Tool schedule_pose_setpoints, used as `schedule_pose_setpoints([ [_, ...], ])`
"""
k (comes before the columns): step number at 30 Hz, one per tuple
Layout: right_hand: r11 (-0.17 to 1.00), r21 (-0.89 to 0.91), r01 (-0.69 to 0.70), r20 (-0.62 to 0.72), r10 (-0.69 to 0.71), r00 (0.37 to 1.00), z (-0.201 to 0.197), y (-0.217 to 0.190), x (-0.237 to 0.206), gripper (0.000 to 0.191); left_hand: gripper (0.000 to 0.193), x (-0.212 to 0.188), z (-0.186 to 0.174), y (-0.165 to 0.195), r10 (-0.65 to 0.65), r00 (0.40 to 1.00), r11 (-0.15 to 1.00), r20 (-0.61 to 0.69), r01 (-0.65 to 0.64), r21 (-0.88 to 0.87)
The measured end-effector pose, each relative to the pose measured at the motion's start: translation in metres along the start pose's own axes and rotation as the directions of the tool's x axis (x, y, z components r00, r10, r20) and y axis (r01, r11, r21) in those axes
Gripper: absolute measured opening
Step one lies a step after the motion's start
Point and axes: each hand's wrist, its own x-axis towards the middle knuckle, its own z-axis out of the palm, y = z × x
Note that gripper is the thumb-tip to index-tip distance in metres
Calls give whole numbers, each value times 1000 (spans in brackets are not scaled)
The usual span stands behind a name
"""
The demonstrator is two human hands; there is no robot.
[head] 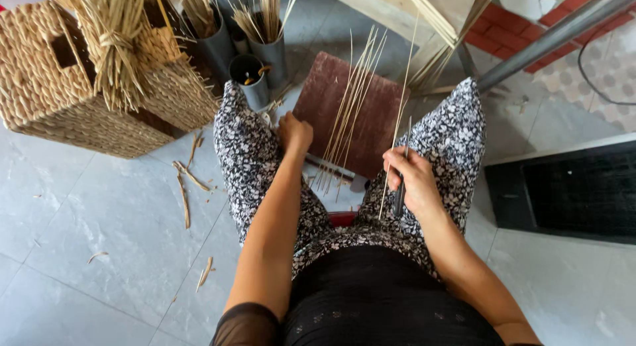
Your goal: The person sits on the floor and splits thin bamboo strips with a small knife, shaving and drawing each strip through the blade to split it lengthwise into narrower strands. Finished strands are laid onto a red board on their lap, and scrap pieces are set aside on the floor.
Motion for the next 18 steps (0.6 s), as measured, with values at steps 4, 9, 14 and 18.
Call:
schedule_pose_setpoints([
  [4,1000,-11,-9,-8,9,1000,-1,0,-5,12,49,3,-6,-2,-82,994,995,73,77,59],
  [9,999,-28,-29,-17,28,999,-3,0,-2,13,52,4,5,-14,-7,1000,993,23,5,115],
  [14,998,-30,-50,18,50,999,5,1,8,13,49,-6,0,-16,-88,990,982,108,68,178],
  [18,996,-58,-65,58,69,996,14,4,8,13,53,-20,-10,-16,-191,963,964,191,147,222],
])
